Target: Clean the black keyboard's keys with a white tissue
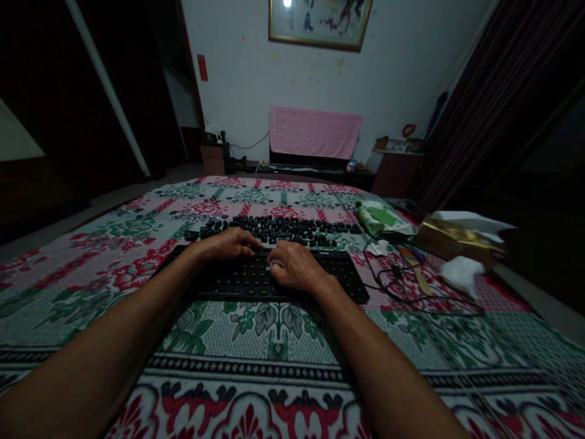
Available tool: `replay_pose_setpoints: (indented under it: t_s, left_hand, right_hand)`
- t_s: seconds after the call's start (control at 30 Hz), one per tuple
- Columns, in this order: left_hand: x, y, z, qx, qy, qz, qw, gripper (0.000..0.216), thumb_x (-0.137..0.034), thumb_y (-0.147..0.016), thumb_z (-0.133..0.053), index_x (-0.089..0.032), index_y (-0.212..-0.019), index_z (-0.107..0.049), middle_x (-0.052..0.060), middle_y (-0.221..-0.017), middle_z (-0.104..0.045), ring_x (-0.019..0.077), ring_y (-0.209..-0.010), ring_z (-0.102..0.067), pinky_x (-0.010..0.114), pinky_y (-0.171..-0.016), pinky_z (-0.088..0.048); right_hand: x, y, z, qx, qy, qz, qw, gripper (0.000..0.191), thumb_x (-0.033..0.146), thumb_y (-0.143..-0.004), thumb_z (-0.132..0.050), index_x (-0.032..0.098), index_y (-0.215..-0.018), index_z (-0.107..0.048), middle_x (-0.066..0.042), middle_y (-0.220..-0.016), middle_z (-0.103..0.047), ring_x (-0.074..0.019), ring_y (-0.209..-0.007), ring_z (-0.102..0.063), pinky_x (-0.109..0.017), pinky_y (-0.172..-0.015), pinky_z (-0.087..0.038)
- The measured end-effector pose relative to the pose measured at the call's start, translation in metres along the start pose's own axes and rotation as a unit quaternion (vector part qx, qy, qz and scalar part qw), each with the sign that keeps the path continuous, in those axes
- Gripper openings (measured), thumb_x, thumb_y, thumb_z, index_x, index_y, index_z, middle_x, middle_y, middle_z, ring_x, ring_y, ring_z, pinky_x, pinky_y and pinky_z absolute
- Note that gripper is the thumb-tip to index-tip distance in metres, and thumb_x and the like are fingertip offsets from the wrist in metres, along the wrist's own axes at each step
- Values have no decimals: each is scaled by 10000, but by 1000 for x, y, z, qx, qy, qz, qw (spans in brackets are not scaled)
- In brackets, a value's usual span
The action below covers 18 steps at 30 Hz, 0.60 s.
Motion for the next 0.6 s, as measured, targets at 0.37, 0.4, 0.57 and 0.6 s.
replay_pose_setpoints:
  t_s: [0.37,0.4,0.57,0.6]
  left_hand:
    - [4,-2,-2,5,-1,-5,1000,379,-195,-708,-534,-197,-1066,-659,-17,-945,-684,138,-876,-584,188,-753,-408]
    - [3,-2,-2,5,-3,-9,1000,376,-190,-708,-533,-196,-1061,-662,-17,-943,-683,138,-874,-584,190,-753,-407]
    - [1,0,0,1,5,4,1000,371,-170,-702,-536,-203,-1047,-667,-13,-949,-689,145,-893,-584,201,-771,-409]
    - [1,0,1,-1,7,7,1000,365,-173,-701,-541,-211,-1040,-670,-16,-952,-690,146,-903,-584,201,-777,-408]
  right_hand:
    - [-6,4,0,16,-20,5,1000,248,180,-748,-489,199,-911,-675,-37,-830,-603,-140,-753,-541,-235,-687,-375]
    - [-3,3,0,23,-5,9,1000,249,191,-752,-489,198,-921,-672,-40,-828,-598,-142,-748,-536,-235,-678,-371]
    - [-17,5,3,33,2,-39,999,212,200,-721,-505,193,-839,-681,-30,-792,-610,-138,-711,-538,-226,-634,-359]
    - [-24,6,5,27,-12,-54,998,199,197,-714,-505,190,-806,-681,-23,-776,-615,-134,-698,-541,-220,-625,-360]
Point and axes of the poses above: each hand's wrist, its own y-axis away from the middle knuckle, its own z-axis out of the back of the hand, x = y × z, the point moved 6 cm from there along -y, towards the middle knuckle
